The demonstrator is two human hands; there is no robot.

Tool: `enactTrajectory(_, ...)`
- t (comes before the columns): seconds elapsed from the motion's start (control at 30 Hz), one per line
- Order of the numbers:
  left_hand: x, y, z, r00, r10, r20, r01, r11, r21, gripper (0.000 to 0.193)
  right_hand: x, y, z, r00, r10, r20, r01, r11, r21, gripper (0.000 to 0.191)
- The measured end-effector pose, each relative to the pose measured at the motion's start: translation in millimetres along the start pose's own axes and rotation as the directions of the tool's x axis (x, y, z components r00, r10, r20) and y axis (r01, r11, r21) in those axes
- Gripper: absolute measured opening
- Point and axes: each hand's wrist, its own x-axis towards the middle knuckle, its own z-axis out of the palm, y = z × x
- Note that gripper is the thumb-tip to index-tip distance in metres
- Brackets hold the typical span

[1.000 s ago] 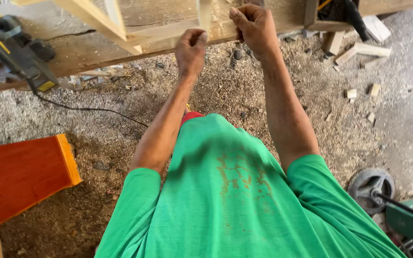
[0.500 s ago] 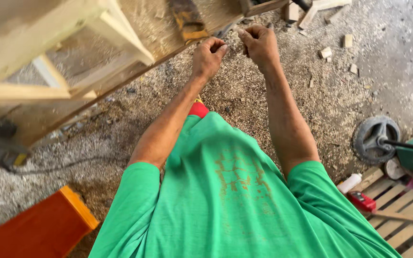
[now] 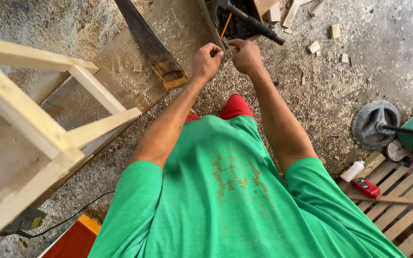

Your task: The person saws a wooden frame clamped in a vise on a workbench using a hand saw, repositioning the frame between cuts. They then measure the frame with a tape measure, mark it with a pencil, and handle the pencil at the end.

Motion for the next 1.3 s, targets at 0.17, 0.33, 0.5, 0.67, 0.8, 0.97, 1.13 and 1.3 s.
enactTrajectory(0.17, 67.3, 9.0, 14.7, 0.985, 0.109, -0.131, -0.106, 0.994, 0.026, 0.009, 67.4, 28.2, 13.7, 0.981, -0.163, 0.103, 0.186, 0.944, -0.272, 0.032)
enactTrajectory(0.33, 157.0, 49.0, 43.6, 0.949, 0.149, -0.279, -0.067, 0.957, 0.283, 0.014, 133.6, 37.8, 31.9, 0.928, -0.007, 0.373, 0.210, 0.836, -0.507, 0.023)
enactTrajectory(0.5, 233.5, 87.8, 69.4, 0.986, -0.124, -0.114, 0.168, 0.792, 0.587, 0.056, 153.7, 41.7, 24.7, 0.856, -0.155, 0.493, 0.325, 0.903, -0.281, 0.042)
enactTrajectory(0.67, 276.9, 100.3, 75.7, 0.887, -0.460, -0.044, 0.373, 0.657, 0.655, 0.084, 152.8, 40.8, 2.2, 0.721, -0.201, 0.663, 0.415, 0.891, -0.182, 0.073)
enactTrajectory(0.8, 286.8, 107.3, 77.3, 0.836, -0.545, -0.057, 0.479, 0.678, 0.558, 0.090, 156.1, 50.3, -1.0, 0.644, -0.363, 0.674, 0.582, 0.804, -0.122, 0.069)
enactTrajectory(0.97, 285.6, 112.5, 75.3, 0.826, -0.551, -0.118, 0.524, 0.676, 0.518, 0.086, 163.2, 73.7, 10.4, 0.499, -0.568, 0.654, 0.781, 0.622, -0.056, 0.064)
enactTrajectory(1.13, 277.9, 104.3, 83.2, 0.863, -0.453, -0.223, 0.493, 0.660, 0.567, 0.075, 175.8, 82.1, 5.0, 0.316, -0.733, 0.603, 0.898, 0.435, 0.058, 0.059)
enactTrajectory(1.3, 275.1, 97.6, 92.0, 0.904, -0.305, -0.300, 0.428, 0.641, 0.637, 0.061, 185.2, 86.9, -19.9, 0.190, -0.825, 0.533, 0.799, 0.445, 0.404, 0.057)
